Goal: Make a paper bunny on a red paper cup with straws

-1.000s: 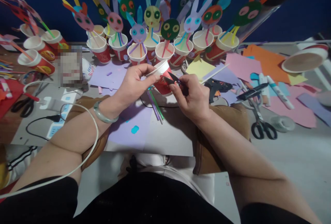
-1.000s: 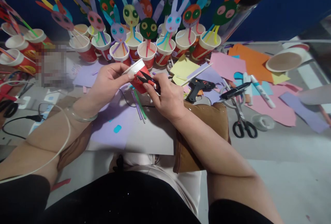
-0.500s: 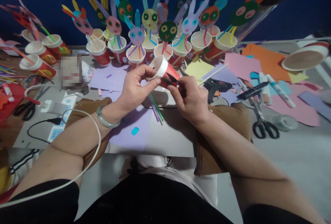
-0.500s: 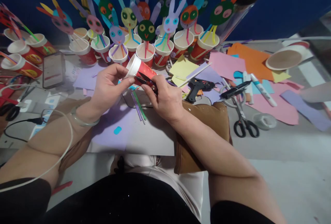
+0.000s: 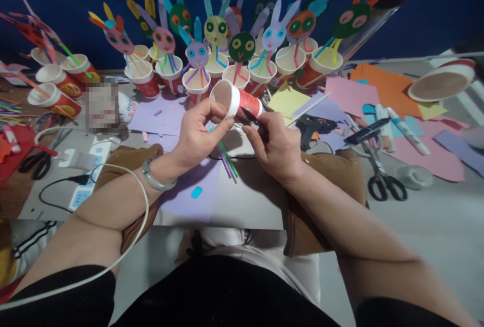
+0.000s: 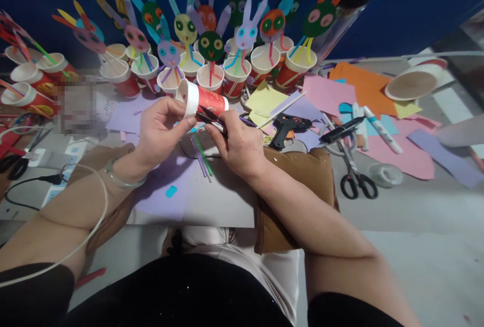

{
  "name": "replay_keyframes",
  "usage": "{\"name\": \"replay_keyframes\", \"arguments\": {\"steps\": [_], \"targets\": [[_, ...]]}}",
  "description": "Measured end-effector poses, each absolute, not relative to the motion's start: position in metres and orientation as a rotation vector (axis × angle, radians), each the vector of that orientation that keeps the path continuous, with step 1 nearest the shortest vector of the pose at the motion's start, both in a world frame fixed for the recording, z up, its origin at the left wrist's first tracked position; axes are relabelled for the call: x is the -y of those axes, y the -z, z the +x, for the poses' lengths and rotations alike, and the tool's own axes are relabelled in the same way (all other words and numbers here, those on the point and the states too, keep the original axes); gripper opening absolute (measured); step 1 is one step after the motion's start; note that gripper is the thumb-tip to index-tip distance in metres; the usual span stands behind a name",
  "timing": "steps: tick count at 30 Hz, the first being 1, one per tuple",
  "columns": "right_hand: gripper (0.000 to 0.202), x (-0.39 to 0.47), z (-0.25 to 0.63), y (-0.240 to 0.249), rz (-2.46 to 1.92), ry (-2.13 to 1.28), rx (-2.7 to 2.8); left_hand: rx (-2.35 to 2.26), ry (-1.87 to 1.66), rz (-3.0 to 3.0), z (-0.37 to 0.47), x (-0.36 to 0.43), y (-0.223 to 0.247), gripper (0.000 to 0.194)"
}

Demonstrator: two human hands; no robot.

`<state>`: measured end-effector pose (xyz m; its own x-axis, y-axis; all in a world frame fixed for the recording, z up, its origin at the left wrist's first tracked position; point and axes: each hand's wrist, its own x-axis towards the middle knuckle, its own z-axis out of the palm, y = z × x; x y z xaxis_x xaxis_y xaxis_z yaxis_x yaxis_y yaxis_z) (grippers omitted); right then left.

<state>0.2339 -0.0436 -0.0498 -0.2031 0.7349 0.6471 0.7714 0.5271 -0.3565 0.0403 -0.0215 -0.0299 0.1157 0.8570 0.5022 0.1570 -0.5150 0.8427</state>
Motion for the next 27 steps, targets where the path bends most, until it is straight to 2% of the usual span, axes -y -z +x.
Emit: {"name": "replay_keyframes", "arguments": {"steps": [27], "targets": [[0.040, 0.046, 0.234, 0.045, -1.243, 0.230, 2.015, -1.004, -1.399, 1.586, 0.045, 0.025, 0.026, 0.042]]}}
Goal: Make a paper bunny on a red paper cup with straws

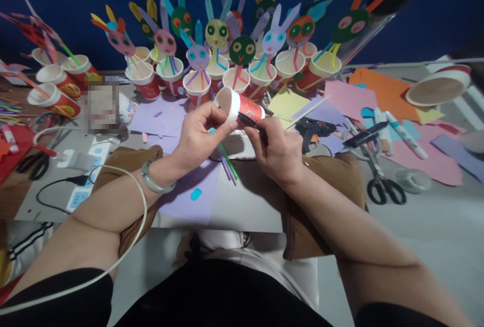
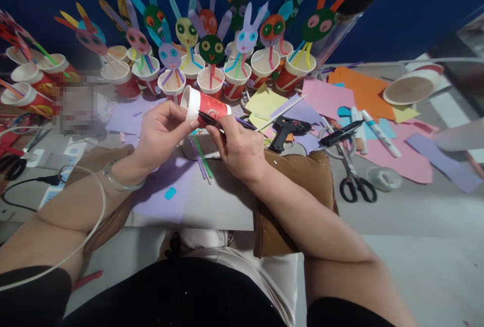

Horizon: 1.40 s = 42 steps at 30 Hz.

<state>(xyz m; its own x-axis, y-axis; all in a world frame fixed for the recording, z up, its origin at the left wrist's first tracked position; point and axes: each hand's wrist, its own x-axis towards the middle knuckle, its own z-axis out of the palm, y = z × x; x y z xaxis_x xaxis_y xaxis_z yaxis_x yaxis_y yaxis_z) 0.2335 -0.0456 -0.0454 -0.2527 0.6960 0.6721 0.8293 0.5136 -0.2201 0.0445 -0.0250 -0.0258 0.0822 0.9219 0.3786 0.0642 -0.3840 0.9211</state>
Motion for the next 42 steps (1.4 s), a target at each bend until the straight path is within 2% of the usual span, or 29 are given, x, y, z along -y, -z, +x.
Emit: {"name": "replay_keyframes", "arguments": {"steps": [19, 31, 42], "targets": [[0.045, 0.046, 0.235, 0.044, -1.336, 0.297, 2.075, -1.061, -1.319, 1.553, 0.040, 0.022, 0.018, 0.043], [0.044, 0.046, 0.235, 0.043, -1.320, 0.232, 2.060, -1.001, -1.298, 1.566, 0.039, 0.022, 0.015, 0.022], [0.041, 0.046, 0.235, 0.042, -1.281, 0.239, 2.059, -1.018, -1.321, 1.610, 0.034, 0.019, 0.015, 0.017]]}}
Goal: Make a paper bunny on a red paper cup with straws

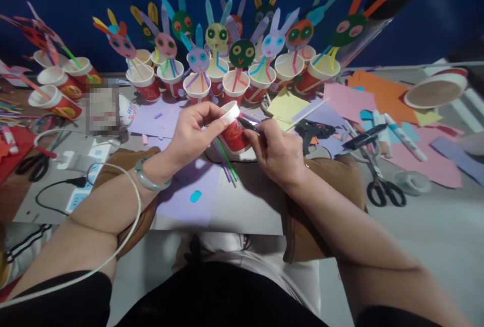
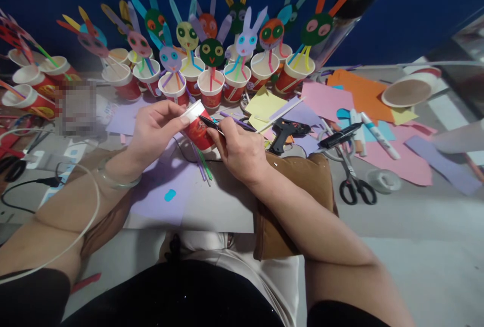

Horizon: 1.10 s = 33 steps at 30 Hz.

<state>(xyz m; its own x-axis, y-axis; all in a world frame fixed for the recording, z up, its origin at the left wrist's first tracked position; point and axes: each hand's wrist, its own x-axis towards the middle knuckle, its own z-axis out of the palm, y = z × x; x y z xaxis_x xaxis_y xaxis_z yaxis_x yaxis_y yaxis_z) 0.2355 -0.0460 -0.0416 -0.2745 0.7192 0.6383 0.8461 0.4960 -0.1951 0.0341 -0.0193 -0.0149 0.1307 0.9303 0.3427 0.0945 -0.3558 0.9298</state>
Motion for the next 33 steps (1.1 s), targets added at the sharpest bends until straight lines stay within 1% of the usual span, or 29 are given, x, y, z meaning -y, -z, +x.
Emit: {"name": "replay_keyframes", "arguments": {"steps": [8, 15, 19, 26, 33], "targets": [[0.037, 0.046, 0.237, 0.042, -1.259, 0.241, 2.036, -0.980, -1.276, 1.621, 0.029, 0.015, 0.015, 0.015], [0.035, 0.046, 0.237, 0.041, -1.238, 0.133, 2.009, -0.953, -1.242, 1.685, 0.025, 0.012, 0.010, 0.025], [0.034, 0.046, 0.237, 0.040, -1.178, 0.094, 2.006, -0.922, -1.197, 1.711, 0.020, 0.010, 0.010, 0.025], [0.040, 0.047, 0.239, 0.038, -1.178, 0.083, 2.036, -0.899, -1.101, 1.585, 0.017, 0.008, 0.005, 0.027], [0.038, 0.047, 0.240, 0.037, -1.135, 0.075, 2.074, -0.846, -1.019, 1.559, 0.012, 0.005, 0.004, 0.028]]}}
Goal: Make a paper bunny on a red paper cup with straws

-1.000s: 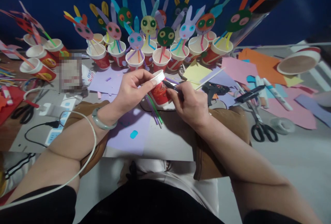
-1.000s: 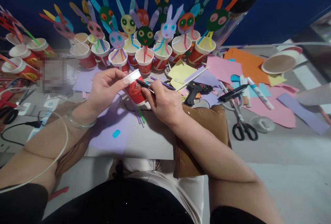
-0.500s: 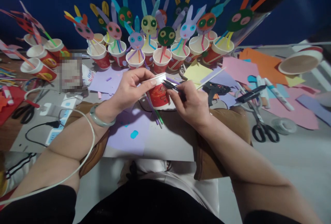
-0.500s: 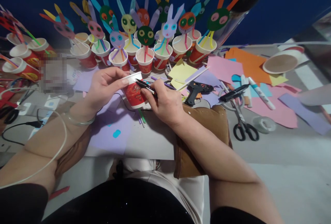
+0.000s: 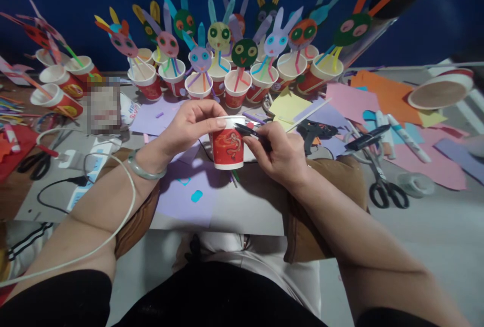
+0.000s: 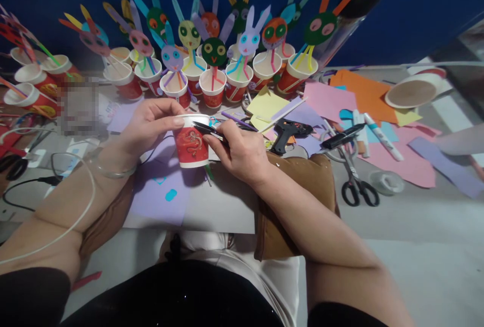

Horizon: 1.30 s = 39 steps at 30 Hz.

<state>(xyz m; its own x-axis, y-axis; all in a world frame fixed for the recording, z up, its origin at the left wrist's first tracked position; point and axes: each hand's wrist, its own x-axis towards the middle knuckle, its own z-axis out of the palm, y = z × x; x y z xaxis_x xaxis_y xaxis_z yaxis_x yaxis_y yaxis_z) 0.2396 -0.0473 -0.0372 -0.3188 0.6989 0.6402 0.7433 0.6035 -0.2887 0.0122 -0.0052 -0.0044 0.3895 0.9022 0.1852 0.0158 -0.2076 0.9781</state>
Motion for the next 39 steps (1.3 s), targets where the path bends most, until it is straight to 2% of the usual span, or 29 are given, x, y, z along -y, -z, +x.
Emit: {"name": "replay_keyframes", "arguments": {"steps": [12, 39], "targets": [[0.037, 0.0477, 0.2401, 0.0365, -1.097, 0.021, 2.071, -0.824, -1.040, 1.506, 0.0118, 0.0076, 0.0027, 0.034], [0.033, 0.0464, 0.2415, 0.0354, -1.005, 0.056, 2.109, -0.754, -0.894, 1.466, 0.0077, 0.0035, 0.0034, 0.023]]}}
